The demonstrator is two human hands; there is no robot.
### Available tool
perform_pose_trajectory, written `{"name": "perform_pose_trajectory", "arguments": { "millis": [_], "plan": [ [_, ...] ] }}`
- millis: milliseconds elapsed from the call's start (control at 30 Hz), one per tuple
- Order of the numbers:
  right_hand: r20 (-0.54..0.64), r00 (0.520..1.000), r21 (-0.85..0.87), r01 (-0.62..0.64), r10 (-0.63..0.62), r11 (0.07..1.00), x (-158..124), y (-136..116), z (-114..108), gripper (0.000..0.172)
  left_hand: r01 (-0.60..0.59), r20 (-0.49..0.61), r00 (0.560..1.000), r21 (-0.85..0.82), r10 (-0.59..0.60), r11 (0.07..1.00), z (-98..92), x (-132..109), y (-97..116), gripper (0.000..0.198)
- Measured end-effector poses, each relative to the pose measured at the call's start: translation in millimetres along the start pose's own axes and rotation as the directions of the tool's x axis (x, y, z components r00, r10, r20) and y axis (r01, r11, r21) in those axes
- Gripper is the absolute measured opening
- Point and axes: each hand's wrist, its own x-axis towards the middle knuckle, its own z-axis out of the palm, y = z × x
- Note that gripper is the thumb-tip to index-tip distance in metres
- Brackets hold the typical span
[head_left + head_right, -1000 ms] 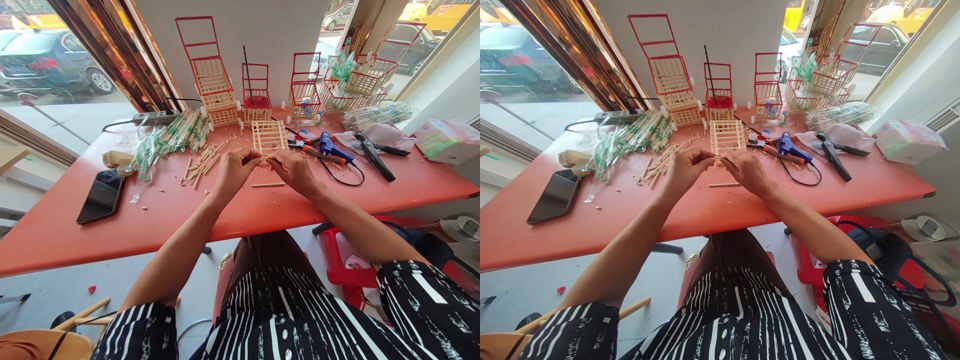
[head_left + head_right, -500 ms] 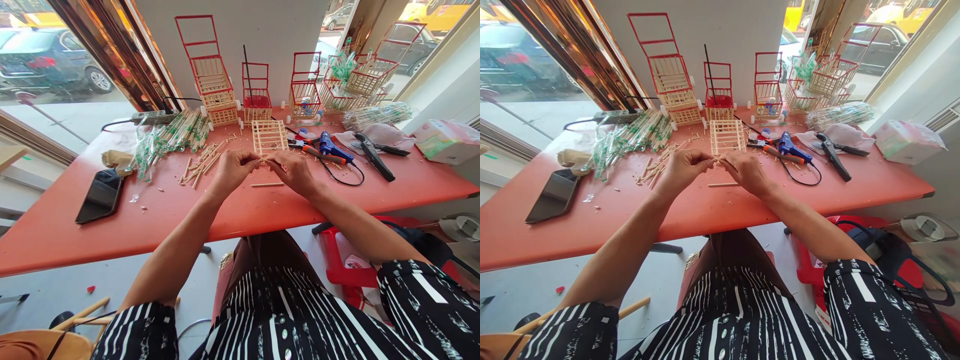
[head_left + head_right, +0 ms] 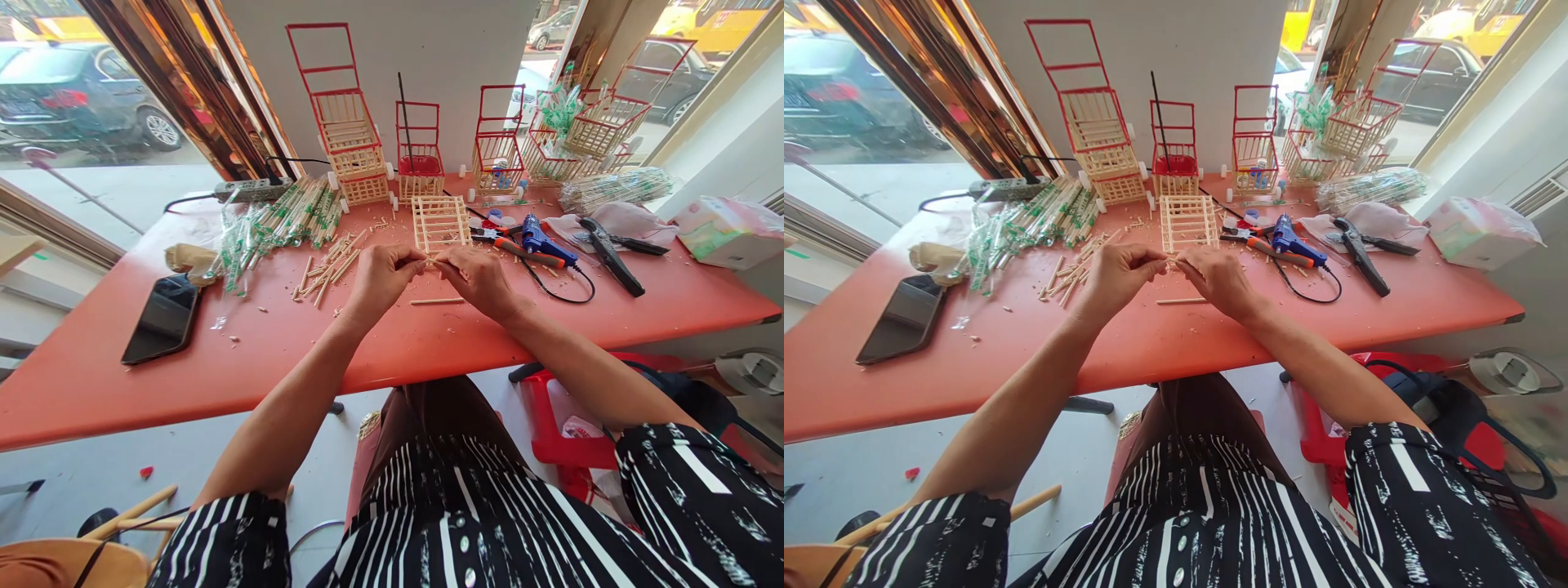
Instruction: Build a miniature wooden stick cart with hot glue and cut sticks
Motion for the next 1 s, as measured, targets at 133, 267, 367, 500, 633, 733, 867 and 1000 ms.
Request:
{"name": "perform_pose_trajectory", "arguments": {
  "millis": [133,267,367,500,633,733,867,1000],
  "plan": [
    [0.003,1.0,-0.002,0.005,-0.005,1.0,-0.5,-0.1,-0.3,0.051,-0.013,-0.01,1.0,-0.008,0.013,1.0,2.6,-0.1,-1.7,0.01],
    [0.005,1.0,-0.028,0.0,0.0,1.0,-0.8,2.4,1.0,0.052,-0.039,-0.019,0.999,-0.003,0.039,0.999,3.0,-0.2,-3.7,0.01],
    [-0.013,1.0,-0.056,0.003,-0.004,0.998,-0.7,4.4,2.4,0.052,-0.061,-0.036,0.997,-0.003,0.061,0.998,3.3,-1.2,-3.2,0.019],
    [-0.01,1.0,-0.047,-0.009,0.009,0.999,-0.1,3.6,2.1,0.05,-0.086,-0.06,0.994,0.033,0.088,0.996,4.8,-3.6,-0.1,0.019],
    [-0.001,1.0,-0.029,-0.028,0.028,0.999,0.1,1.4,0.7,0.05,-0.134,-0.067,0.988,0.086,0.14,0.987,5.2,-5.2,2.2,0.017],
    [0.003,1.0,-0.026,-0.025,0.025,0.999,-0.1,1.2,0.3,0.048,-0.157,-0.061,0.985,0.102,0.164,0.982,4.6,-5.6,2.5,0.016],
    [0.009,1.0,-0.029,-0.016,0.016,0.999,0.7,1.3,0.0,0.039,-0.134,-0.071,0.987,0.102,0.141,0.986,4.3,-5.3,2.3,0.016],
    [0.002,1.0,-0.038,-0.019,0.019,0.999,2.0,0.5,0.3,0.034,-0.089,-0.122,0.988,0.068,0.097,0.994,5.3,-4.8,2.9,0.024]
  ]
}}
